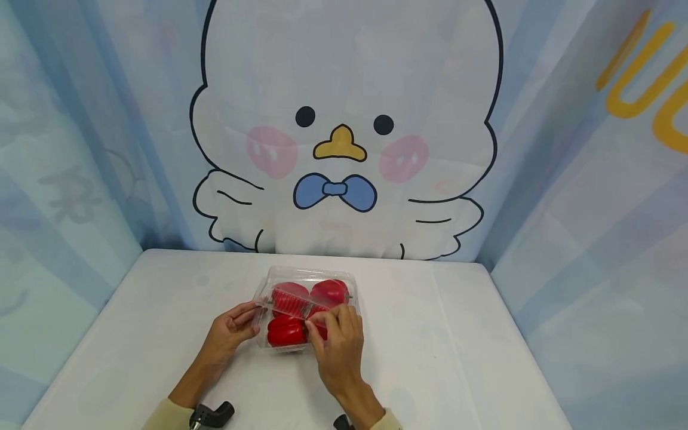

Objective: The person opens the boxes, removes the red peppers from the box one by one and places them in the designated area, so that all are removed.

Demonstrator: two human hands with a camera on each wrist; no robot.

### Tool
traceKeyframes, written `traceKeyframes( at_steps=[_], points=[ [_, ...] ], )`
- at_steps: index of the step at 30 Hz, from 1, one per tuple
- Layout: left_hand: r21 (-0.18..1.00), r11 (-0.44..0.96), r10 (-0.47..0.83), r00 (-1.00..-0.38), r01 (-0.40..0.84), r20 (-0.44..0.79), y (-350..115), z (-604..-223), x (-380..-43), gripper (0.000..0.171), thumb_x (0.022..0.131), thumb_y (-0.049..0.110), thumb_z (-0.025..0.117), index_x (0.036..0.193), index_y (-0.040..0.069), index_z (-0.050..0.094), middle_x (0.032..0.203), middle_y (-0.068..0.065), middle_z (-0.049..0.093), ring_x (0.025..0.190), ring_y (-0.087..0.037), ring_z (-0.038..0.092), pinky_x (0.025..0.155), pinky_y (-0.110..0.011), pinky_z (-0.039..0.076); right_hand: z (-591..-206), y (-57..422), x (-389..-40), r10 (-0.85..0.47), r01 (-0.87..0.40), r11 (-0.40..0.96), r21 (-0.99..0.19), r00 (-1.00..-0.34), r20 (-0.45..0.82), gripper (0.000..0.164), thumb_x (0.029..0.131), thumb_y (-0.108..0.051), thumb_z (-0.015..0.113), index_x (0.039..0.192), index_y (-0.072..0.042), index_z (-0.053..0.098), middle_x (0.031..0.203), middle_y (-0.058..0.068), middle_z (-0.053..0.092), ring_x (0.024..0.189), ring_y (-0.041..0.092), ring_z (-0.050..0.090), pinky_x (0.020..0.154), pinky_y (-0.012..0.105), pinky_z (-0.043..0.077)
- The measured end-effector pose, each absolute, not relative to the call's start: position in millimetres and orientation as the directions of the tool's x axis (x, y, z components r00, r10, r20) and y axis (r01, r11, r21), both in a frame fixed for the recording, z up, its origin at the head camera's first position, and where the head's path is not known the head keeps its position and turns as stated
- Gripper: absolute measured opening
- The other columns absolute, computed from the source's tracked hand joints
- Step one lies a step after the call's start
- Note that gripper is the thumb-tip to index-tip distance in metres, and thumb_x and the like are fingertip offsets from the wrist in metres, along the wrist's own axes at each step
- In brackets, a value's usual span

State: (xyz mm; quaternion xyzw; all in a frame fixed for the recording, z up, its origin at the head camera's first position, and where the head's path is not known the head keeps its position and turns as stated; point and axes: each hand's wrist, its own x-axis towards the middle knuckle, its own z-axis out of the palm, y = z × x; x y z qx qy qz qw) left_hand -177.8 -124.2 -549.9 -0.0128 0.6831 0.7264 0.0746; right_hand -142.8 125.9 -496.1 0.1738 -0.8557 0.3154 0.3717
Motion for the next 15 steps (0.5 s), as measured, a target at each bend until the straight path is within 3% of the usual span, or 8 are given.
traceKeyframes(
  at_steps=[5,12,15],
  points=[
    [0.993,-0.046,0.094,-0.99,-0.107,-0.102,-120.8,-549.5,-177.3,0.06,0.096,-0.002,0.072,0.153,0.006,0.055,0.158,-0.014,0.057,0.151,-0.036,0.051,0.109,-0.024,0.052,-489.2,130.5,-146.1,-0.054,-0.54,0.751,-0.38,-0.625,0.779,0.019,0.084,-0.014,0.09,0.094,-0.007,0.075,0.092,0.006,0.061,0.085,0.014,0.053,0.075,0.031,0.041],
    [0.994,-0.043,0.103,-0.99,-0.099,-0.094,-121.0,-550.0,-177.5,0.061,0.097,0.0,0.073,0.153,0.008,0.054,0.159,-0.011,0.057,0.152,-0.033,0.05,0.11,-0.023,0.051,-462.7,141.3,-162.3,-0.1,-0.573,0.76,-0.306,-0.568,0.817,0.023,0.094,-0.029,0.083,0.099,-0.007,0.079,0.095,0.01,0.062,0.087,0.02,0.053,0.075,0.035,0.035],
    [0.993,-0.053,0.111,-0.989,-0.102,-0.095,-122.5,-549.1,-178.2,0.061,0.096,0.0,0.074,0.154,0.009,0.055,0.16,-0.01,0.056,0.153,-0.031,0.048,0.111,-0.021,0.049,-453.8,142.4,-168.5,-0.131,-0.59,0.758,-0.28,-0.558,0.82,0.022,0.089,-0.027,0.088,0.098,-0.007,0.081,0.096,0.01,0.063,0.09,0.023,0.054,0.076,0.038,0.035]
  ],
)
